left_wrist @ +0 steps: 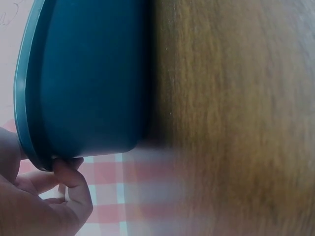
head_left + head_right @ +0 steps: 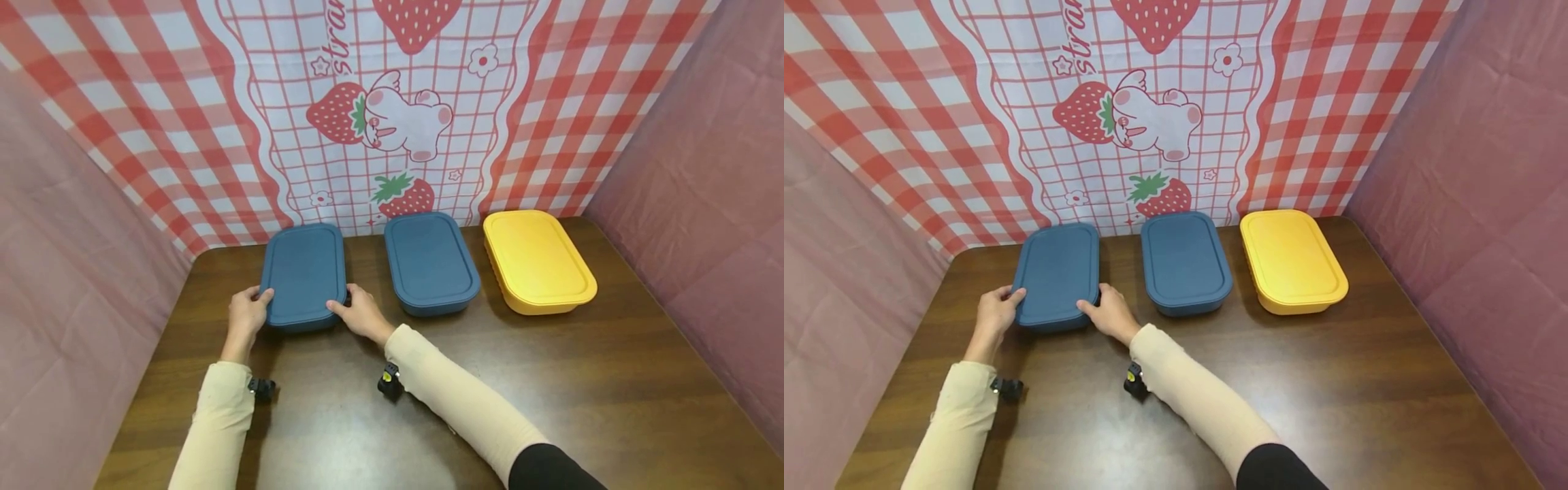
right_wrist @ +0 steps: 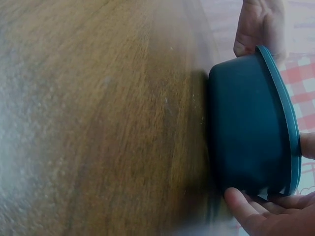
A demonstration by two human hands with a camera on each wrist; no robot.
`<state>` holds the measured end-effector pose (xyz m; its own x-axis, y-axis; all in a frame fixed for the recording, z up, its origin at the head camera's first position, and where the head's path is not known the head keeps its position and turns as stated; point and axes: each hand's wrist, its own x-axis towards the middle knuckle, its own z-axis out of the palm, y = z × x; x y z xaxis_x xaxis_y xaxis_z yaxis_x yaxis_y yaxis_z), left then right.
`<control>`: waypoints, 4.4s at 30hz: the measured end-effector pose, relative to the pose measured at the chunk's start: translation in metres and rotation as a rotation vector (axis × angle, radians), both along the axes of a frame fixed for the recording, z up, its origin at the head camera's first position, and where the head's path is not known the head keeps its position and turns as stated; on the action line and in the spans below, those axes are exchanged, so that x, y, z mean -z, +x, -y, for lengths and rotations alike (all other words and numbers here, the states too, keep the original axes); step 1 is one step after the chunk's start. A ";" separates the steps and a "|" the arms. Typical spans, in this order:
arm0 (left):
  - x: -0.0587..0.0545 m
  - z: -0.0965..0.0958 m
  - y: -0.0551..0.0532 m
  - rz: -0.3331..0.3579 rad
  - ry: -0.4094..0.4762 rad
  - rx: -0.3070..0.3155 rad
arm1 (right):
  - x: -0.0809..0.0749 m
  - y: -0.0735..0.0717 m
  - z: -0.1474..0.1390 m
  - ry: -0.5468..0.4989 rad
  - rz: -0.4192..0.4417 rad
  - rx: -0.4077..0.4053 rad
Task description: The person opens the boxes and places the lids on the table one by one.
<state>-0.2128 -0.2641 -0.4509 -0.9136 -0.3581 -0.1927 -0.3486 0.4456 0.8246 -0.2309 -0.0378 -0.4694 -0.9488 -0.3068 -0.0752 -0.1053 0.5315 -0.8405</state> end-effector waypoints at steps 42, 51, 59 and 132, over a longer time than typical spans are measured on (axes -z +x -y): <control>-0.003 0.001 0.001 -0.028 -0.161 0.008 | 0.004 0.003 -0.001 -0.021 -0.035 -0.001; -0.004 0.001 0.001 -0.092 -0.312 0.022 | 0.004 0.003 -0.005 -0.015 -0.047 -0.016; -0.010 -0.006 0.005 -0.124 -0.486 0.106 | 0.004 0.002 -0.009 0.013 -0.052 -0.052; -0.022 -0.057 0.033 -0.377 -0.801 0.655 | 0.013 0.002 -0.003 0.177 -0.093 -0.051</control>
<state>-0.1793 -0.2073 -0.4289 -0.9235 0.3210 0.2098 0.3642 0.9056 0.2175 -0.2285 -0.0349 -0.4825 -0.9376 -0.3448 -0.0455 -0.2087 0.6623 -0.7196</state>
